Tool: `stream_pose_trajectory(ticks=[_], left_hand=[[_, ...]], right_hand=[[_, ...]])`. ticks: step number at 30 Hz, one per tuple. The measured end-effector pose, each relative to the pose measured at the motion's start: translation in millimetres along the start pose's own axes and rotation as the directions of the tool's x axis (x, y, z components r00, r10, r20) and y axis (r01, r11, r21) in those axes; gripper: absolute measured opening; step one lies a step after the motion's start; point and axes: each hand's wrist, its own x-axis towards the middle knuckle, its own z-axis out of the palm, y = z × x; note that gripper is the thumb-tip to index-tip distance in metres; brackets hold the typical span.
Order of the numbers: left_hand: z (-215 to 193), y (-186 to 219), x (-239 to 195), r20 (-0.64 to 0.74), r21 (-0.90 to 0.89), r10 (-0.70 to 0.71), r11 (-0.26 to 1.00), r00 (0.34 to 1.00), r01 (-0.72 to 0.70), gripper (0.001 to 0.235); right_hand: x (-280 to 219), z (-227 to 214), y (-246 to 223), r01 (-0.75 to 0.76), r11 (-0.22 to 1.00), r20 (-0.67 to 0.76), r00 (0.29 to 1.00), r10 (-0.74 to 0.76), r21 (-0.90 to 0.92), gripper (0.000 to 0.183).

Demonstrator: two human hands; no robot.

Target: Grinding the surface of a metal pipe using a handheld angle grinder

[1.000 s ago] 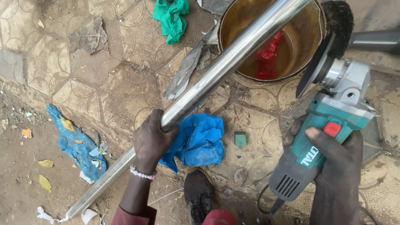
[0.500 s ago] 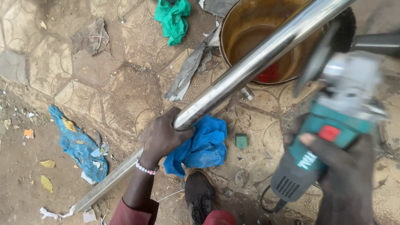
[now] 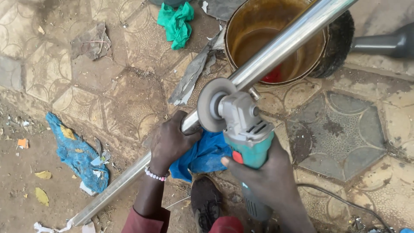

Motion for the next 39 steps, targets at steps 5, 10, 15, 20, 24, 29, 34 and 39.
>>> stream_pose_trajectory(ticks=[5, 10, 15, 20, 24, 29, 34, 39], left_hand=[[2.6, -1.5, -1.0, -0.018, -0.017, 0.006, 1.0, 1.0, -0.006, 0.035], [15.9, -12.8, 4.3, -0.1, -0.189, 0.125, 0.972, 0.987, -0.142, 0.03], [7.8, -5.0, 1.3, -0.045, -0.136, 0.073, 0.988, 0.996, -0.078, 0.03], [12.7, -8.4, 2.6, -0.044, -0.085, 0.065, 0.994, 0.997, -0.069, 0.033], [3.5, -0.3, 0.2, -0.001, -0.058, 0.013, 0.998, 1.0, -0.013, 0.034], [0.4, 1.9, -1.2, 0.0, -0.029, 0.016, 0.999, 1.0, -0.016, 0.031], [9.5, -7.4, 1.7, -0.002, -0.059, 0.026, 0.998, 1.0, -0.026, 0.032], [2.5, 0.4, -1.0, 0.002, -0.037, 0.013, 0.999, 1.0, -0.013, 0.032]], right_hand=[[-0.1, 8.7, 0.8, -0.076, 0.997, -0.038, 0.996, 0.076, -0.002, 0.058], [4.3, 0.7, -6.9, -0.142, 0.99, -0.042, 0.989, 0.142, -0.012, 0.059], [7.0, -3.7, -0.4, 0.03, 0.987, -0.035, 0.999, -0.025, 0.161, 0.048], [12.6, -6.7, 16.3, 0.03, 0.996, -0.083, 0.996, -0.023, 0.084, 0.053], [14.8, -7.1, 18.4, 0.027, 0.999, -0.076, 0.997, -0.025, 0.036, 0.053], [17.2, -4.1, 23.9, 0.13, 0.991, -0.072, 0.989, -0.127, 0.038, 0.045], [17.0, -4.7, 25.4, 0.184, 0.98, -0.063, 0.982, -0.179, 0.079, 0.044], [16.2, -8.8, 22.1, 0.085, 0.992, -0.07, 0.994, -0.078, 0.094, 0.047]])
